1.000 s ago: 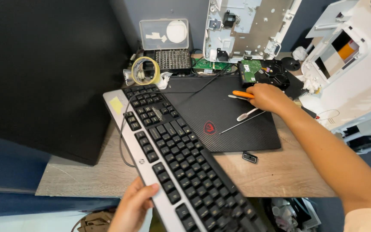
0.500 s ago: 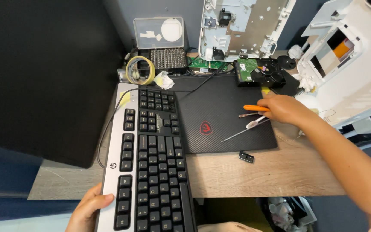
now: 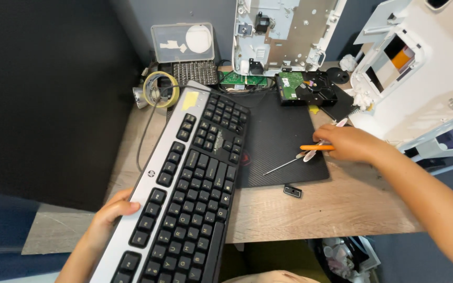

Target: Cleaning a computer keyboard with a brush and reassembling the keys.

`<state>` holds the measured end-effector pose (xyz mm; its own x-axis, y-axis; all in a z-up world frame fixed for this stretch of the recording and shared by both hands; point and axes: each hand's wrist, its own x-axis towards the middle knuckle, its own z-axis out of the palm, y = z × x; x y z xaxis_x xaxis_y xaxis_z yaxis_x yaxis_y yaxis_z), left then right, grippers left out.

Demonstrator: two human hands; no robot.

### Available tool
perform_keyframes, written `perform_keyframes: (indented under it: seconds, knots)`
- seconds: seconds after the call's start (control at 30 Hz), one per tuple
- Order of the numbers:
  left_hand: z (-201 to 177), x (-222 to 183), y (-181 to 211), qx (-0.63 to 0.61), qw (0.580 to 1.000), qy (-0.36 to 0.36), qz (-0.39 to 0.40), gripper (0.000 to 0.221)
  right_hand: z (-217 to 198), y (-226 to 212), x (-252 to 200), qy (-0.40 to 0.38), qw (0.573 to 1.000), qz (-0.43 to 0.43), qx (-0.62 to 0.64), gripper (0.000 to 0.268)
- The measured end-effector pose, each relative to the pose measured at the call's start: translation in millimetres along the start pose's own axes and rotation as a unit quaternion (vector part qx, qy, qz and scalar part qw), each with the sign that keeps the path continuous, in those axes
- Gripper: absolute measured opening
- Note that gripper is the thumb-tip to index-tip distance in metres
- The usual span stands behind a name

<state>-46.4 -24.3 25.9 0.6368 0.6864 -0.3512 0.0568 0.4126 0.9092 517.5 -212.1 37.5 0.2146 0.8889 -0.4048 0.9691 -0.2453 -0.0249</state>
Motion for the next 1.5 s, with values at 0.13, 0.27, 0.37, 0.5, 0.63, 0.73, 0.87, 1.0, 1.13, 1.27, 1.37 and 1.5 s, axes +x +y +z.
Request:
perform_keyframes:
  seconds: [0.13, 0.27, 0.37, 0.5, 0.63, 0.73, 0.87, 1.0, 1.13, 1.27, 1.37, 1.5]
  knots:
    - [-3.3, 23.3, -5.6, 0.005, 0.992, 0.102, -0.076, 0.06, 18.2, 5.3, 7.2, 0.06, 0.998, -0.029, 0.0, 0.044]
    - [9.1, 36.3, 3.1, 0.038, 0.994, 0.041, -0.094, 0.064, 15.6, 6.2, 3.1, 0.053, 0.998, -0.006, 0.014, 0.019]
    - [20.1, 42.2, 10.7, 0.053, 0.99, 0.057, -0.12, 0.067, 12.5, 13.1, 1.5, 0.032, 0.999, -0.002, 0.025, 0.021]
    - [35.0, 44.4, 23.7, 0.042, 0.985, 0.056, -0.156, 0.06, 13.6, 27.3, -2.5, 0.008, 1.0, 0.018, -0.016, 0.022]
    - [34.1, 68.2, 23.3, 0.068, 0.986, 0.02, -0.152, 0.061, 9.6, 22.9, -9.5, 0.005, 0.999, 0.027, -0.028, 0.01]
    - [32.3, 87.5, 31.8, 0.145, 0.975, -0.13, -0.107, 0.058, 8.9, 19.9, -13.2, 0.0, 0.999, 0.02, -0.031, 0.016]
    - [38.4, 107.1, 43.2, 0.157, 0.967, -0.144, -0.139, 0.051, 16.0, 24.6, -18.5, 0.02, 1.0, 0.018, -0.005, 0.023]
    - [38.8, 130.9, 49.6, 0.226, 0.952, -0.177, -0.104, 0.069, 14.3, 22.6, -26.7, -0.001, 0.999, 0.038, -0.026, 0.022]
    - [33.9, 157.3, 44.3, 0.403, 0.904, -0.135, -0.051, 0.074, 18.6, 26.9, -32.3, 0.002, 0.999, 0.032, -0.03, 0.02]
    - [50.4, 156.9, 48.0, 0.48, 0.875, -0.066, -0.011, 0.062, 24.3, 30.8, -34.8, -0.011, 0.998, 0.043, -0.047, 0.021]
    - [51.9, 161.3, 52.1, 0.502, 0.864, -0.038, 0.006, 0.059, 25.7, 37.9, -31.6, -0.009, 0.998, 0.025, -0.055, 0.03]
    - [67.0, 155.9, 69.2, 0.517, 0.854, -0.055, 0.001, 0.056, 8.4, 30.6, -34.1, -0.027, 0.998, 0.059, -0.019, 0.047]
